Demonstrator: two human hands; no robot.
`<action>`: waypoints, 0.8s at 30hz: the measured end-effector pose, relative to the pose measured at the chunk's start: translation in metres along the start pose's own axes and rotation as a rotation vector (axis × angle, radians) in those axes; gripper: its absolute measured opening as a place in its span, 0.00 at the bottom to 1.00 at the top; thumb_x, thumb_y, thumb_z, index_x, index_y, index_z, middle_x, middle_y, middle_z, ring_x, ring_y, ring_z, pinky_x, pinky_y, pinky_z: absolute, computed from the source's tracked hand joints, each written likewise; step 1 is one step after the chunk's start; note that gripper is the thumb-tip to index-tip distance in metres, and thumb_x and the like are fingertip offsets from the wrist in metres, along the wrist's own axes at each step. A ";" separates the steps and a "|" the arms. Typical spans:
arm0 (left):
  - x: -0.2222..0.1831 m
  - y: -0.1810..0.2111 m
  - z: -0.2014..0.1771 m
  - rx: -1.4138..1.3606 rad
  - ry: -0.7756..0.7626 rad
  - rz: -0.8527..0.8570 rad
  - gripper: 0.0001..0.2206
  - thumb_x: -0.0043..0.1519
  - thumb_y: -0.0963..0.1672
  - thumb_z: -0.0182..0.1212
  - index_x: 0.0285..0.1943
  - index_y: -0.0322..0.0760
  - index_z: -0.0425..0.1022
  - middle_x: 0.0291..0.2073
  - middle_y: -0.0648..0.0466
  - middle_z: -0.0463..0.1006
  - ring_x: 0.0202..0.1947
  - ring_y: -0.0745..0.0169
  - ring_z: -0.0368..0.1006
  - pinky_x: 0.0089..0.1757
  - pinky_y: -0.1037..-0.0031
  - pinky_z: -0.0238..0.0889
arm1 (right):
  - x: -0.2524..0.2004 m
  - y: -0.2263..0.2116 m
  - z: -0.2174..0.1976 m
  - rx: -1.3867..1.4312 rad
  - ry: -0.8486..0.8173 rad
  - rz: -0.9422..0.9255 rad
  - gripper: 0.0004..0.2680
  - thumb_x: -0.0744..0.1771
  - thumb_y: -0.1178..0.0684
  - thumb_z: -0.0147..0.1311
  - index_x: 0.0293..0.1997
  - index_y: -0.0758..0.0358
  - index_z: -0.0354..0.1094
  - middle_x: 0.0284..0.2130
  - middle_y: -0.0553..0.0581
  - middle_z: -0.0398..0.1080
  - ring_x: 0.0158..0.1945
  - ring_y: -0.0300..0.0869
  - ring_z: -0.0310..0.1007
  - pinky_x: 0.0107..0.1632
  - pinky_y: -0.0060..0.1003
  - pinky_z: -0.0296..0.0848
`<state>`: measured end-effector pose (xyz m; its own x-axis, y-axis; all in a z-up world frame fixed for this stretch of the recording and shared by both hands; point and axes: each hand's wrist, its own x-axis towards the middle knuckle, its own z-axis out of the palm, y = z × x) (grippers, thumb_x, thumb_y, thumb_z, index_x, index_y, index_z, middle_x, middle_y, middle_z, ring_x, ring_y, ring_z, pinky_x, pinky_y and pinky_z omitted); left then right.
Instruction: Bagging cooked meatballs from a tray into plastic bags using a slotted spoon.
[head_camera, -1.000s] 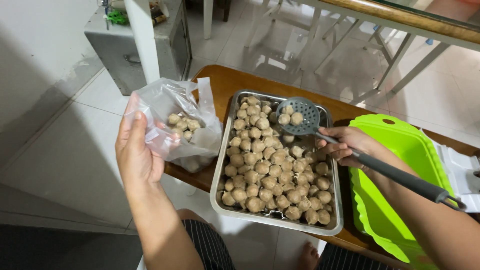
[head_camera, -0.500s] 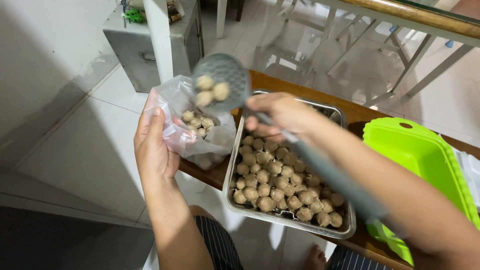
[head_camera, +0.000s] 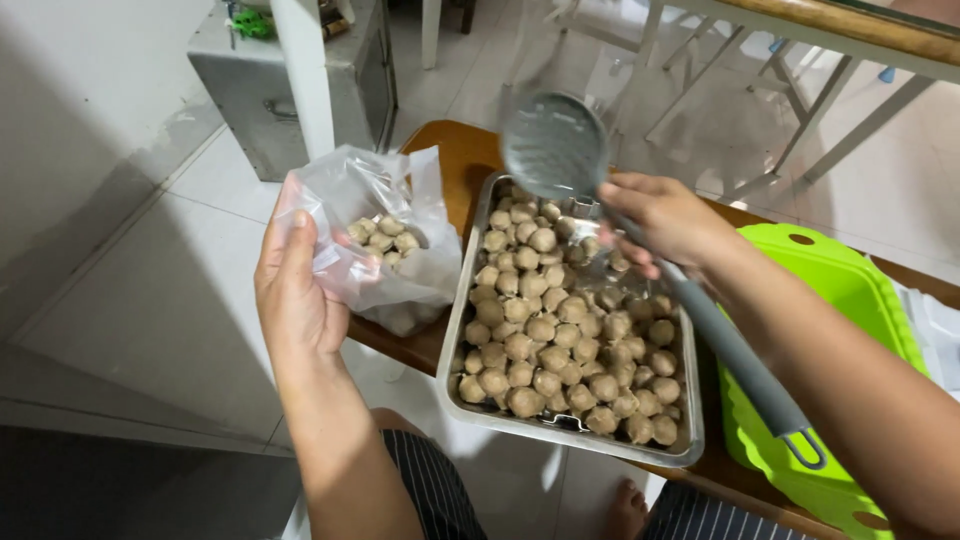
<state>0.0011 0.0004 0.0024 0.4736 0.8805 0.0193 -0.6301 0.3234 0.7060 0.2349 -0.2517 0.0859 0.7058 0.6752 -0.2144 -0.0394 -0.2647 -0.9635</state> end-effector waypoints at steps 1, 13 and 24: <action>0.001 0.000 -0.001 0.012 -0.015 -0.007 0.23 0.68 0.44 0.59 0.73 0.46 0.67 0.34 0.40 0.80 0.28 0.51 0.81 0.29 0.53 0.84 | 0.001 0.010 -0.016 -0.101 0.035 0.009 0.20 0.71 0.52 0.45 0.70 0.76 0.51 0.25 0.71 0.68 0.09 0.40 0.58 0.06 0.39 0.61; 0.005 -0.007 -0.005 0.043 -0.025 -0.004 0.21 0.70 0.44 0.57 0.74 0.47 0.67 0.39 0.42 0.81 0.32 0.56 0.81 0.32 0.54 0.85 | -0.016 0.080 -0.093 -0.729 0.181 0.186 0.13 0.70 0.56 0.41 0.55 0.77 0.65 0.20 0.76 0.74 0.08 0.55 0.69 0.07 0.44 0.69; -0.002 0.001 0.004 0.046 -0.017 0.009 0.20 0.70 0.43 0.56 0.73 0.46 0.68 0.39 0.45 0.81 0.32 0.58 0.81 0.31 0.55 0.85 | -0.005 0.109 -0.075 -0.172 0.096 0.313 0.22 0.70 0.56 0.46 0.69 0.83 0.49 0.21 0.73 0.67 0.09 0.43 0.58 0.05 0.38 0.62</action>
<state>0.0022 -0.0021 0.0062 0.4783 0.8774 0.0374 -0.6054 0.2986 0.7378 0.2797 -0.3353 -0.0059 0.7418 0.4780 -0.4705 -0.1500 -0.5655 -0.8110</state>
